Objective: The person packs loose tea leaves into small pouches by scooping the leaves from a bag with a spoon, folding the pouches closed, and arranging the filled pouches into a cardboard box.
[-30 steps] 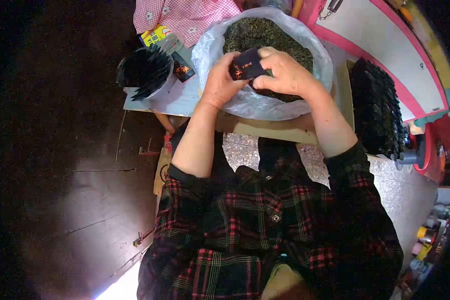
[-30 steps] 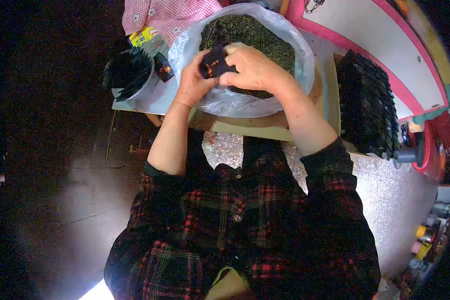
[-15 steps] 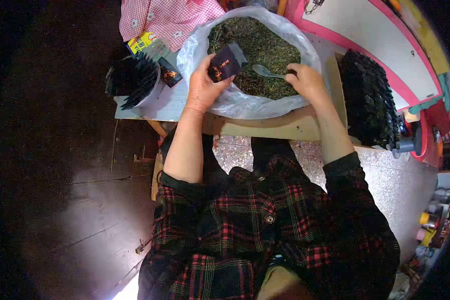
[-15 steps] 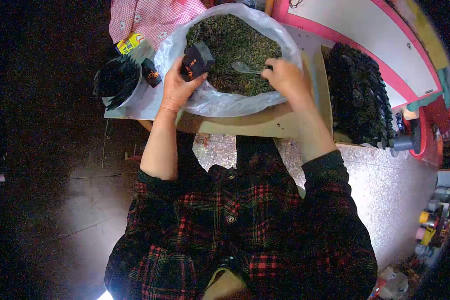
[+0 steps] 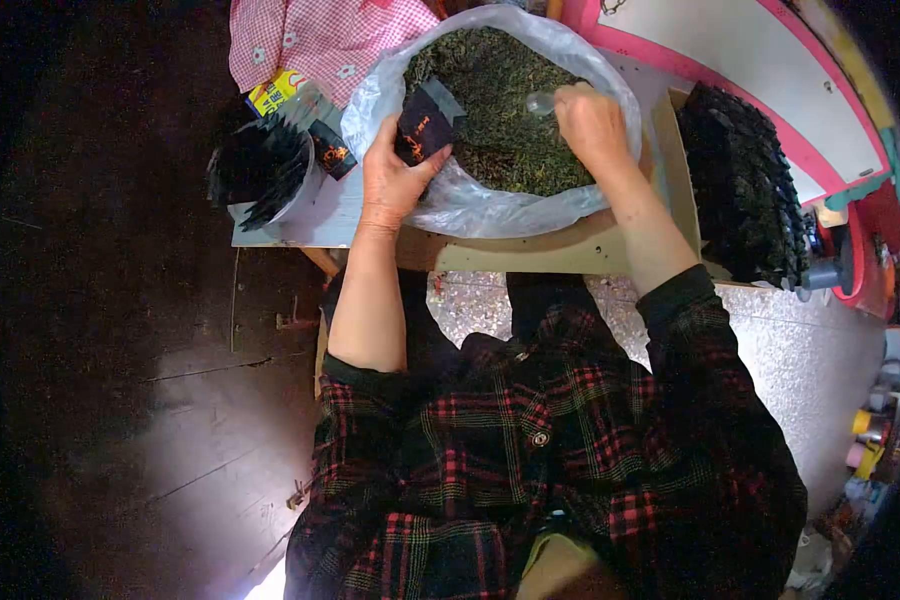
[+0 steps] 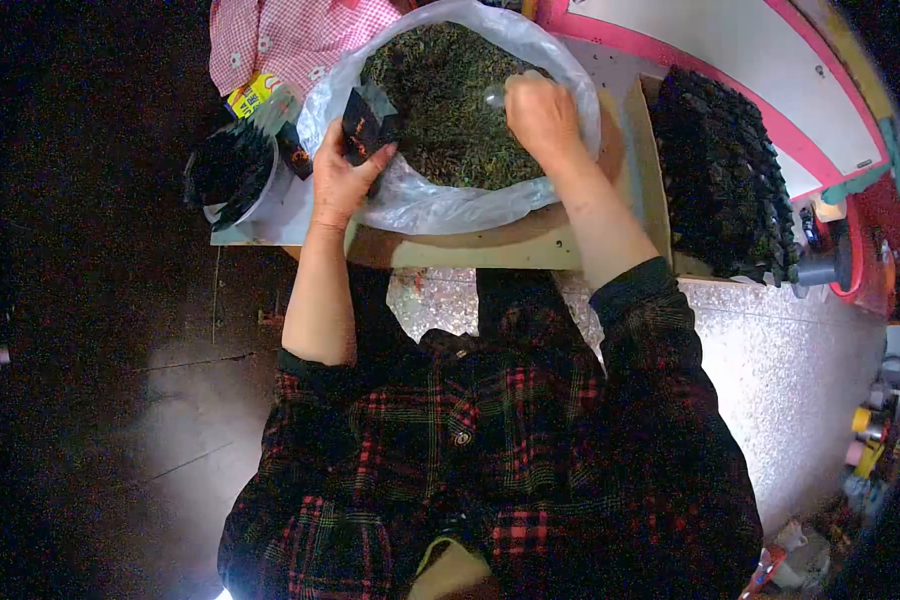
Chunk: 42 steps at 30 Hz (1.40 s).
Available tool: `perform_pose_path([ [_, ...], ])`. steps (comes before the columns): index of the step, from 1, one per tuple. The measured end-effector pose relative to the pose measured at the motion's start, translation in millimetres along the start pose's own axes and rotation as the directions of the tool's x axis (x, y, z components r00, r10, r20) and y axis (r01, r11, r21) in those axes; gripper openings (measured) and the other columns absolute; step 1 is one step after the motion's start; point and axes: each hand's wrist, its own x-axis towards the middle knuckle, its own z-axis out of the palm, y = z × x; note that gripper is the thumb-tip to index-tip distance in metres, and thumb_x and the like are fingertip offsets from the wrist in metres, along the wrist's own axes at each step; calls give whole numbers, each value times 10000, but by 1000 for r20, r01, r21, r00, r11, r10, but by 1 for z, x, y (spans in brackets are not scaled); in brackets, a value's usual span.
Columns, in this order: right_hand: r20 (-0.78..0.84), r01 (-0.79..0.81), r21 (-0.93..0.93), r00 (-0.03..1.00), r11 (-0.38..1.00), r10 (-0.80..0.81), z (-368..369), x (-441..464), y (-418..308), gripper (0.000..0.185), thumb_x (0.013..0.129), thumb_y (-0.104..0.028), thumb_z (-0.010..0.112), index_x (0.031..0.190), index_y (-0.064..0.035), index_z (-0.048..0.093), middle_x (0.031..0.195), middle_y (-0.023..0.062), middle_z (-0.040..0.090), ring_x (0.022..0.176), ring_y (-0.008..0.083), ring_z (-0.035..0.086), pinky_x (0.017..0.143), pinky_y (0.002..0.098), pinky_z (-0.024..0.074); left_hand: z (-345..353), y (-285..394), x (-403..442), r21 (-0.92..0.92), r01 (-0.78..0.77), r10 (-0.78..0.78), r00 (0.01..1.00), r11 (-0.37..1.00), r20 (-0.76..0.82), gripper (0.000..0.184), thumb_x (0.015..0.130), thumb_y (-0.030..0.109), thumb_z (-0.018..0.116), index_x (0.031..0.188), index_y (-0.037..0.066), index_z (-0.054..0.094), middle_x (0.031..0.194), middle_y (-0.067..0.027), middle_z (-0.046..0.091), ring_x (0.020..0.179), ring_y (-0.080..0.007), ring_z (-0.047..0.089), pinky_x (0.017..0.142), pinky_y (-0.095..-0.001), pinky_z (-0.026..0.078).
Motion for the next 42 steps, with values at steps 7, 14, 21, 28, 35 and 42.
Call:
perform_pose_path([
  [7,243,46,57,968,997,-58,29,-16,-15,121,780,-76,535,733,-2,618,766,204,622,726,380,621,670,456,498,3,6,0,81,-34,32,999,996,28,554,658,74,804,1140,23,537,974,-94,646,874,-156,612,819,-290,485],
  [14,355,-424,519,897,743,264,30,-8,-23,117,737,-107,590,734,-36,684,659,146,644,607,260,636,599,377,497,6,10,0,92,-37,35,999,995,20,607,649,51,801,1188,34,521,1001,-97,644,909,-162,609,845,-290,476],
  [21,590,-698,626,716,347,373,0,9,3,156,764,-102,573,771,-22,707,592,22,589,466,94,487,427,252,390,9,-3,2,158,-110,105,994,981,40,651,670,84,795,1248,45,498,1071,-108,634,964,-172,604,872,-299,470],
  [28,530,-662,705,730,255,432,-37,33,7,152,805,-83,558,790,-19,695,590,-19,535,439,42,414,366,206,279,9,4,2,248,-60,48,997,967,56,662,657,83,789,1253,74,502,1064,-105,635,966,-207,616,867,-315,473],
  [35,498,-621,719,773,312,392,-43,44,-9,150,810,-100,580,790,-13,700,588,-20,557,457,48,450,386,211,323,11,2,2,287,-96,88,995,953,41,662,655,90,785,1255,68,505,1073,-120,632,976,-227,617,866,-323,477],
  [42,316,-356,601,928,716,196,-10,43,-19,154,778,-160,597,819,-66,711,692,100,670,628,185,642,614,328,492,12,2,2,300,-81,68,996,950,52,682,644,92,795,1258,62,500,1092,-133,623,983,-238,611,875,-332,476],
])
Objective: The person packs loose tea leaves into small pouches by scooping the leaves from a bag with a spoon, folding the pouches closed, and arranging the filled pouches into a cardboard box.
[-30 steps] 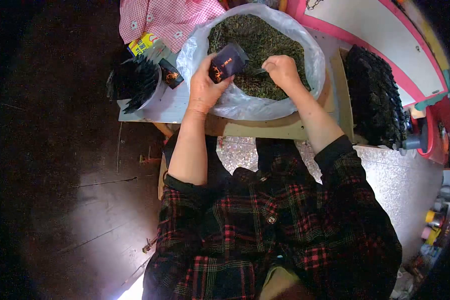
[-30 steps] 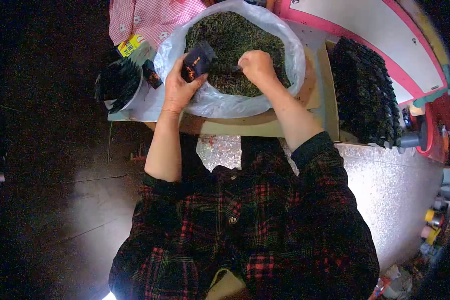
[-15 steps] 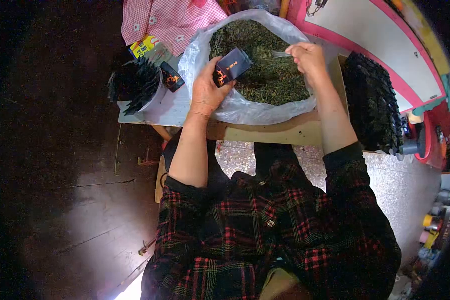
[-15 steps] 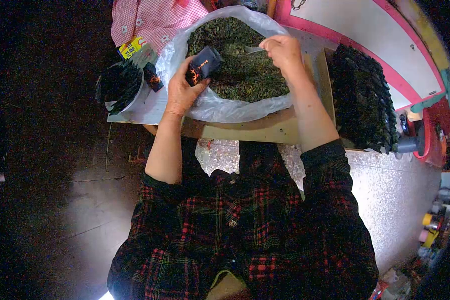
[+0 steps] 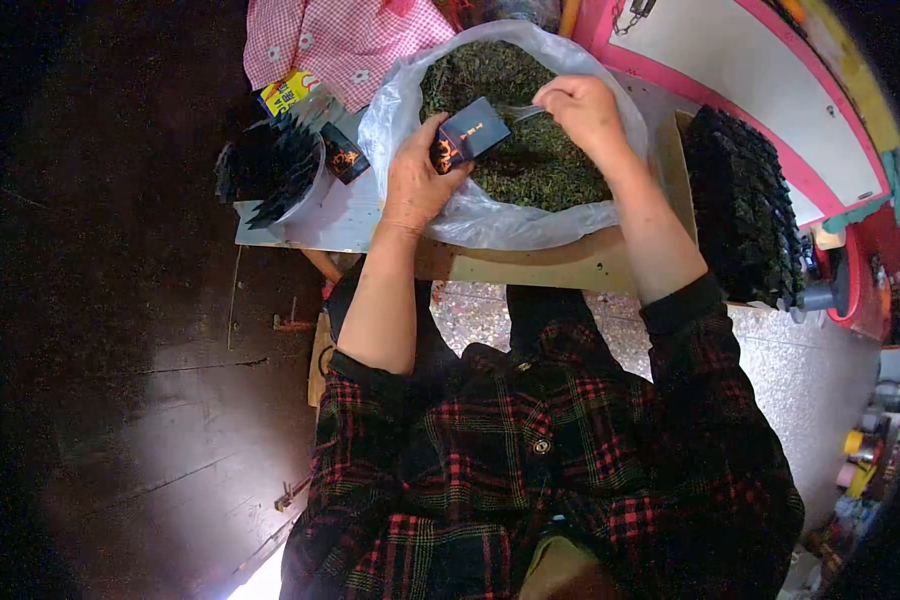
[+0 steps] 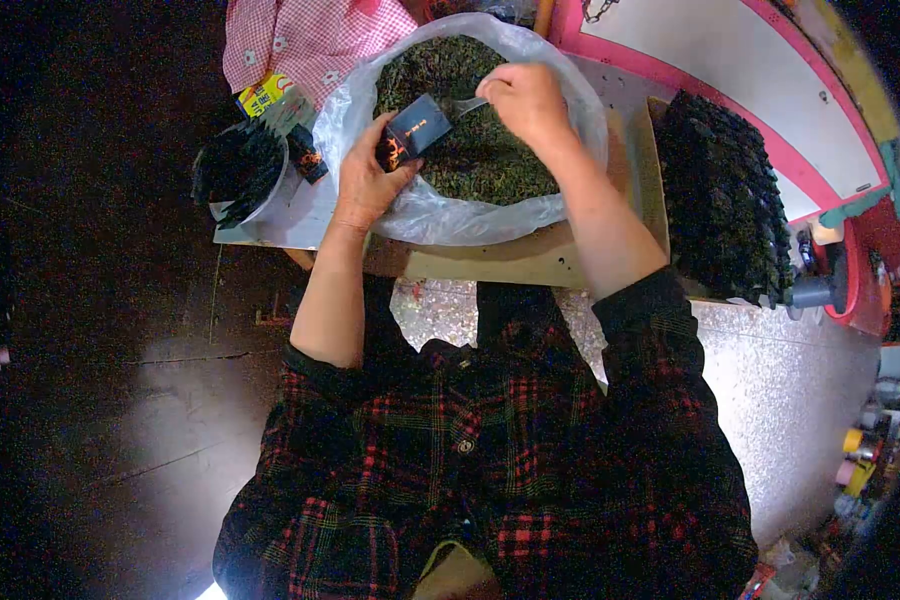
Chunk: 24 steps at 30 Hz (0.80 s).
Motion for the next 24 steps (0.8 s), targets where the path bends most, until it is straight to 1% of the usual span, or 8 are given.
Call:
perform_pose_path([
  [3,-3,175,-138,984,975,-177,14,-12,-20,120,799,-88,591,838,-28,688,705,85,661,629,152,607,582,278,459,0,0,1,8,-16,16,1000,1000,-3,694,638,98,803,1258,55,496,1079,-137,625,970,-239,612,870,-335,478],
  [4,13,252,-180,967,951,-253,16,-18,-32,98,787,-84,595,828,-31,666,737,127,639,671,240,630,618,322,477,0,-1,1,15,-33,33,999,999,-8,699,635,102,808,1258,52,494,1071,-138,625,962,-239,613,867,-337,479],
  [6,12,498,-199,862,844,-506,23,-23,-41,80,783,-74,597,816,-18,642,757,131,622,688,289,616,636,347,487,0,-1,0,-11,-18,18,1000,1000,-6,693,635,106,811,1251,45,499,1054,-139,631,948,-242,617,859,-340,482],
  [10,71,630,-300,764,716,-642,11,-28,-56,75,772,-65,619,836,-29,635,741,126,586,696,301,603,635,354,489,-4,4,-1,-69,67,-66,998,995,22,664,642,149,818,1221,25,518,1001,-149,646,916,-266,630,833,-349,490],
  [17,-256,489,-380,760,786,-597,-22,-2,-12,115,798,-105,597,887,-60,655,747,119,616,690,313,620,621,378,490,-4,4,-1,24,55,-55,998,998,-5,665,640,243,823,1191,13,532,994,-173,648,903,-299,633,812,-362,493],
  [19,-63,335,-688,856,643,-513,-23,0,13,100,818,-113,556,820,-34,617,749,161,622,689,358,623,603,433,490,-3,7,-1,-37,42,-45,997,998,-58,542,624,138,811,1094,30,565,935,-155,631,872,-313,612,775,-374,479],
  [22,78,282,-762,934,584,-348,-6,-2,45,128,825,-106,516,740,-22,563,716,204,609,663,390,616,593,480,488,-4,8,0,-37,58,-60,997,998,-47,546,623,151,813,1095,31,565,931,-156,631,872,-326,609,773,-377,478],
  [24,113,285,-713,949,641,-296,12,-6,52,116,784,-61,504,739,-25,604,743,225,638,697,395,641,628,495,516,-5,9,0,-34,65,-66,997,997,-39,545,623,155,812,1093,29,566,931,-159,630,872,-331,607,774,-380,477],
])
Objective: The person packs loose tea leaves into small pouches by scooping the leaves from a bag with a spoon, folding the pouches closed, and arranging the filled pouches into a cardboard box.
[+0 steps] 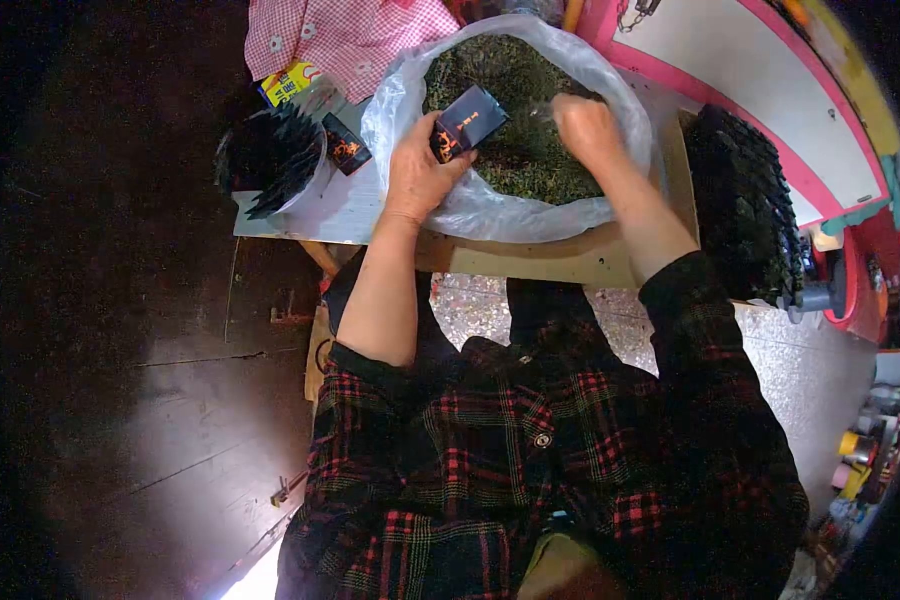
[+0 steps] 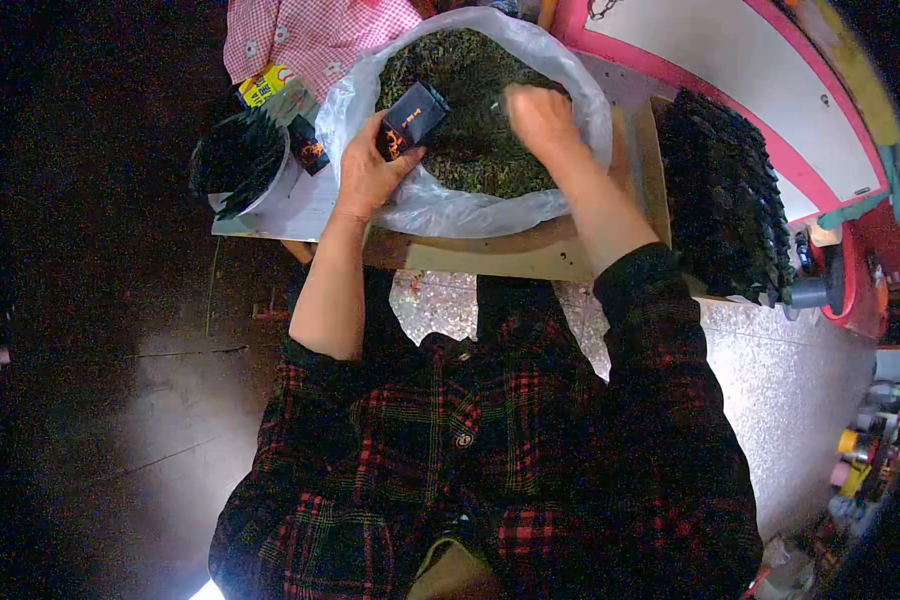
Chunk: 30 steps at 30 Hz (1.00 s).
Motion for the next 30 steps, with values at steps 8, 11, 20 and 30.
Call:
perform_pose_path([
  [8,156,-298,618,953,727,258,25,-6,-30,167,792,-143,559,810,-53,698,689,165,646,639,327,634,632,408,503,3,-12,1,43,-29,28,999,999,32,621,640,195,821,1166,12,547,957,-151,653,867,-270,636,787,-346,498],
  [11,440,-629,599,776,496,452,-6,-1,-32,164,789,-143,568,792,-47,701,605,106,633,506,204,601,520,332,479,3,-13,1,23,-38,37,999,999,34,612,643,193,821,1160,12,549,951,-145,653,863,-255,638,782,-340,498],
  [20,371,-524,828,777,198,508,-45,15,-5,181,865,-94,504,828,4,652,552,18,499,352,73,365,313,230,279,2,-6,0,-26,17,-17,999,999,28,551,634,164,808,1104,14,564,937,-173,630,872,-337,609,788,-391,477],
  [30,328,-400,910,857,111,398,-58,20,-23,157,819,-91,542,790,-15,677,520,22,506,342,73,365,310,233,257,3,-10,1,33,5,-7,999,999,43,569,644,184,822,1128,37,560,935,-127,646,838,-246,630,764,-343,491],
])
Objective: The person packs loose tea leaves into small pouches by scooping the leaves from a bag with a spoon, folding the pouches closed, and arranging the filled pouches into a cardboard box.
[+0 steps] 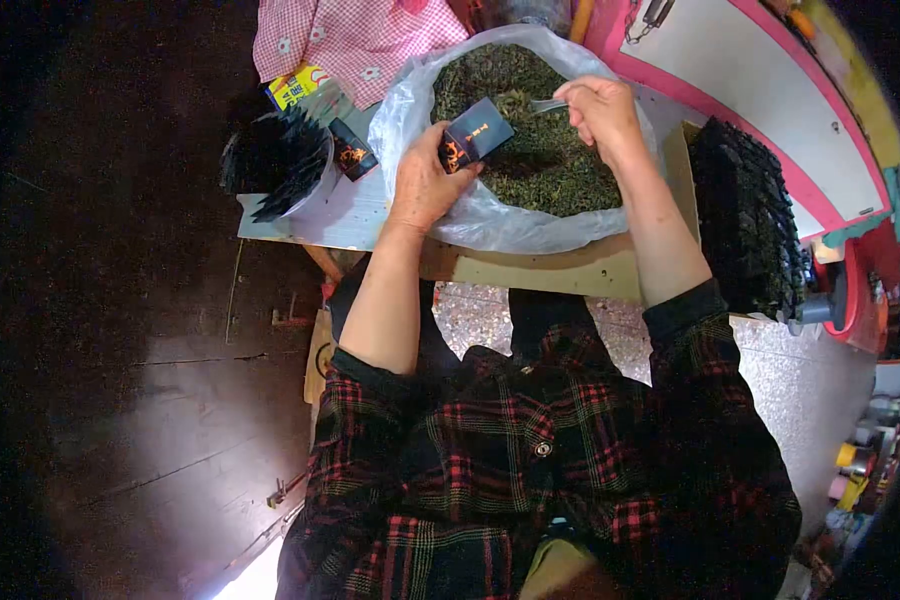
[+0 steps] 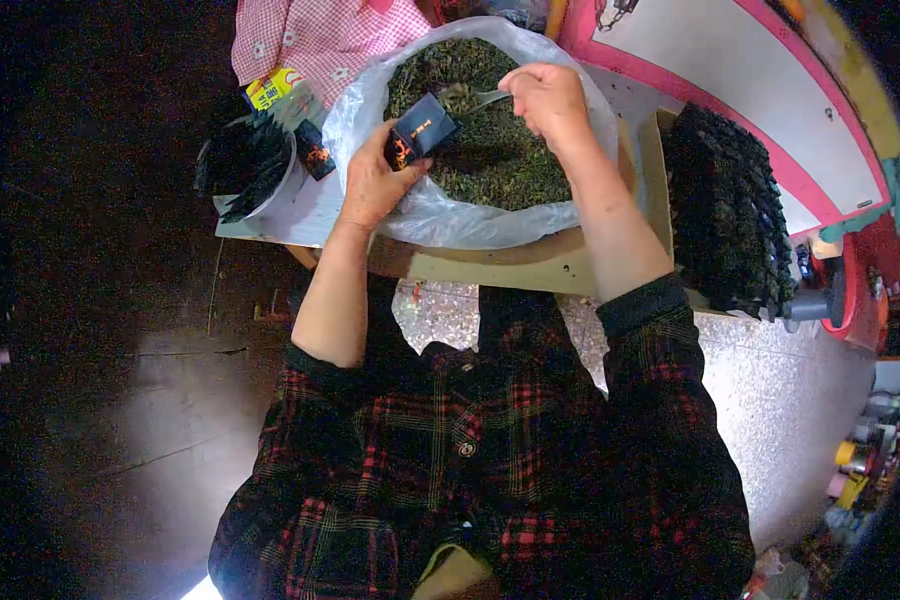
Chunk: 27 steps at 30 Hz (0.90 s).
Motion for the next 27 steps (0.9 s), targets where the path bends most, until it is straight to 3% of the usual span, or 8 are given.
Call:
perform_pose_path([
  [5,79,221,-419,975,881,-207,21,-4,9,141,820,-100,555,815,-36,681,587,39,596,473,113,539,439,257,405,1,-3,0,49,-30,31,999,998,-22,584,640,176,825,1139,35,556,935,-131,645,839,-247,632,774,-344,492],
  [10,400,730,-595,631,335,-665,44,-27,-6,82,789,-46,583,840,-29,645,760,128,638,701,264,645,630,347,508,-2,6,-2,-90,-7,4,999,996,-34,591,621,135,808,1136,14,545,989,-187,621,930,-340,602,824,-390,477],
  [15,332,720,-646,565,254,-755,27,-25,-25,105,796,-44,593,873,-21,660,783,110,661,688,224,651,646,319,515,5,-10,0,-118,-4,1,1000,993,-29,589,625,132,808,1137,11,543,984,-185,624,921,-343,606,821,-392,481],
  [18,30,518,-594,779,615,-627,7,-11,-12,145,830,-97,578,898,-48,697,638,36,615,619,69,565,591,259,468,1,-2,-1,-141,19,-21,1000,990,-9,589,626,129,807,1138,9,542,977,-188,626,912,-348,608,812,-394,485],
  [21,-98,319,-501,903,804,-419,-15,12,31,154,826,-93,567,894,-52,699,631,35,594,595,65,543,579,261,463,-3,6,-1,-128,40,-40,999,991,0,592,625,132,806,1142,9,543,980,-195,625,919,-355,607,812,-395,484],
  [23,-5,377,-666,861,643,-509,-20,15,51,161,832,-106,551,869,-26,685,677,106,636,594,157,603,597,309,488,-3,7,-1,-113,38,-40,999,993,-8,594,625,136,806,1144,10,543,987,-198,624,927,-358,605,816,-396,482],
  [25,246,359,-907,875,220,-417,-20,16,75,169,828,-124,538,823,-23,674,762,179,655,682,306,648,634,381,502,-3,3,-1,-46,3,-4,1000,999,-23,596,627,147,804,1146,14,544,999,-200,623,946,-358,602,829,-397,475],
  [27,236,397,-819,891,415,-387,-6,12,90,180,817,-150,529,749,-31,646,798,210,636,767,391,622,679,457,489,0,-2,0,-18,-5,4,999,1000,-32,594,634,177,814,1144,26,549,977,-171,634,905,-316,617,810,-375,484],
])
